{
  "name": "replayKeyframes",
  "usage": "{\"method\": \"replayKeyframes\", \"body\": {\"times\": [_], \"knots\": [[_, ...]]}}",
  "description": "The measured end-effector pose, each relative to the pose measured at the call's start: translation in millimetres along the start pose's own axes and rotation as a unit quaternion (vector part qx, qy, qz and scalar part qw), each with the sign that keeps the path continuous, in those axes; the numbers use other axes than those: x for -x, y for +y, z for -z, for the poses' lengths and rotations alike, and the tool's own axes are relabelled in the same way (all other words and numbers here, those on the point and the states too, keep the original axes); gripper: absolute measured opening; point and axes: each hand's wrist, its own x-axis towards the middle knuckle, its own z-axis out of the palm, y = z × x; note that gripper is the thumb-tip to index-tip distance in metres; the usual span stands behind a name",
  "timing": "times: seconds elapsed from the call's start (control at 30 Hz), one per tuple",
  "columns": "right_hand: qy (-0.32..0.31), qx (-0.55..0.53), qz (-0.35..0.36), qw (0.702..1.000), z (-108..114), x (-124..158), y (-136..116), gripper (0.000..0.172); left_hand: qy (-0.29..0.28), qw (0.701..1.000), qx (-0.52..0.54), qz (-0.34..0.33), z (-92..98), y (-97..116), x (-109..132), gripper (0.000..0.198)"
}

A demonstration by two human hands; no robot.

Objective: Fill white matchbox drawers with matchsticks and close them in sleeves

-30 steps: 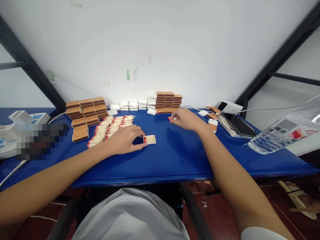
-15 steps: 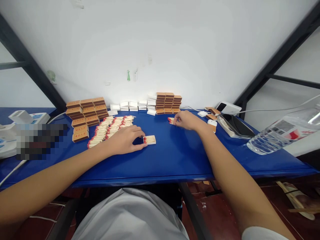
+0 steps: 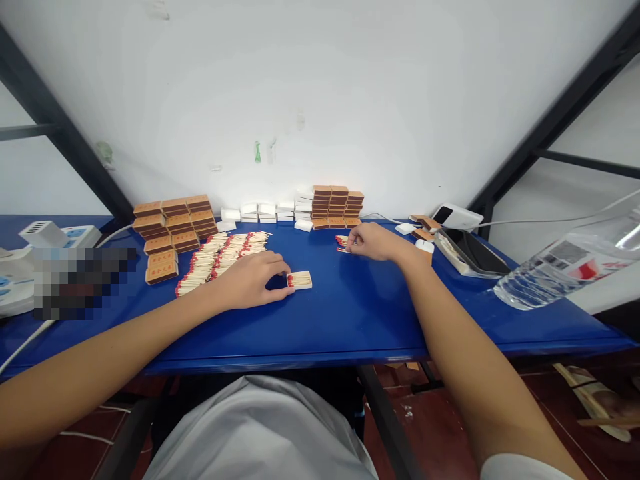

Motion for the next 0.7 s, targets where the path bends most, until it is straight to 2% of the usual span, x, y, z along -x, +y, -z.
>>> {"method": "replayKeyframes", "body": {"times": [0.33,0.7], "knots": [[-0.037,0.007,-0.009,0.999,-1.0,-5.3,17.9,0.019,-0.004,1.000,-0.001,0.004,0.5,-0.4,-0.2,0.028],[-0.051,0.004,0.004,0.999,0.7,-4.3,15.9,0.031,0.007,1.000,0.001,-0.001,-1.2,-1.1,0.1,0.026]]}}
